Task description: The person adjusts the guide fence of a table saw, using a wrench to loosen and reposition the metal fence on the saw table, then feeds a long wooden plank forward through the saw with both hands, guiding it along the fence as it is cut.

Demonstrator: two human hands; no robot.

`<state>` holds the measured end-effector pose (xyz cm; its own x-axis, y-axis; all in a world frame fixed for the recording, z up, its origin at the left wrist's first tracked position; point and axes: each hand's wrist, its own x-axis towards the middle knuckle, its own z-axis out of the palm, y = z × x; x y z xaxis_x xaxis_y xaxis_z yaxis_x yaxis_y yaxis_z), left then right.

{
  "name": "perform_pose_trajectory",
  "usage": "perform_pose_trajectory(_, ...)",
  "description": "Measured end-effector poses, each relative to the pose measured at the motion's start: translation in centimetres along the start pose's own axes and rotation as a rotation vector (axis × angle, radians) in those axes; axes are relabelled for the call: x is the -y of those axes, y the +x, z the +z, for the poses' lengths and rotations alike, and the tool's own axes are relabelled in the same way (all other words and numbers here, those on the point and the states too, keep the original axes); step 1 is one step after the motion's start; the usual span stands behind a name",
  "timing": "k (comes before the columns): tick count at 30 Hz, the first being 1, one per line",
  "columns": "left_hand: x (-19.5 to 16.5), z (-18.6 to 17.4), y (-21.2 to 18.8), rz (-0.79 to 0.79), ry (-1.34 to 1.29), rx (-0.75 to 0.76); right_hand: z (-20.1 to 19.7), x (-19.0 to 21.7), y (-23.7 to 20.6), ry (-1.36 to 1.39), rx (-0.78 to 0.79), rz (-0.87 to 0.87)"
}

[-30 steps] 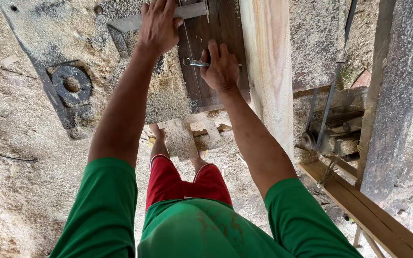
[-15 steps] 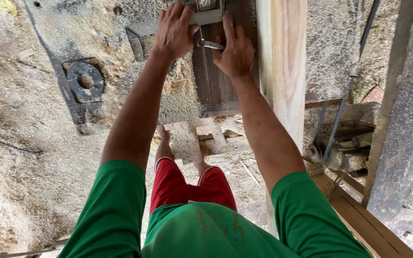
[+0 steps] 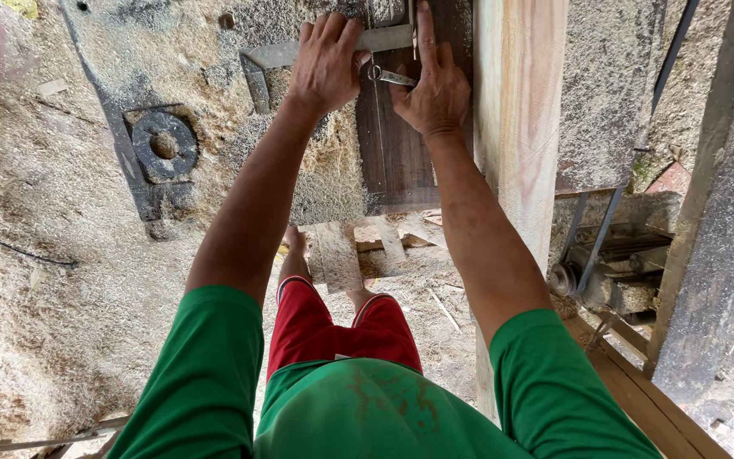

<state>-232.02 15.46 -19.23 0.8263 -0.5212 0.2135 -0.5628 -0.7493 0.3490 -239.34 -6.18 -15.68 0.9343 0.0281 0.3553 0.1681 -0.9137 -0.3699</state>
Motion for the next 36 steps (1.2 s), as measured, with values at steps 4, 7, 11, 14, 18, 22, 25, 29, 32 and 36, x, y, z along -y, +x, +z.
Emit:
perform_pose_trajectory(4,0.0,0.2,-0.1,0.012,0.011,-0.013,1.1,-0.8,-0.3,0.019,-0.023,0.024)
perform_pose_trajectory(7,-0.1,0.1,-0.2,0.027,0.026,-0.03,1.8,-1.4,-0.6,-0.026,-0.008,0.032)
perform_pose_trajectory(11,-0.4,-0.2,-0.3,0.039,0.061,-0.042,2.0,-1.7,-0.9,-0.058,0.006,0.022)
perform_pose_trajectory(14,-0.7,-0.7,-0.5,0.045,0.106,-0.071,1.8,-1.5,-0.9,-0.046,0.008,0.018)
perform_pose_trajectory(18,-1.0,-1.2,-0.7,0.08,0.132,-0.167,1.3,-1.2,-0.4,-0.002,0.019,0.037)
perform_pose_trajectory(22,-1.3,-1.5,-0.7,0.085,0.163,-0.195,0.5,-1.1,0.1,0.071,0.015,0.009)
perform_pose_trajectory(25,-1.6,-1.5,-0.7,0.071,0.176,-0.192,0.3,-1.2,0.2,0.111,0.01,0.004)
perform_pose_trajectory(29,-1.8,-1.3,-0.9,0.065,0.178,-0.196,0.9,-1.5,-0.1,0.174,-0.011,0.018)
perform_pose_trajectory(32,-1.7,-0.9,-0.8,0.032,0.171,-0.189,1.6,-2.0,-0.4,0.119,-0.019,0.01)
perform_pose_trajectory(36,-1.6,-0.4,-0.9,0.03,0.178,-0.193,2.2,-2.5,-0.6,0.061,0.036,0.031)
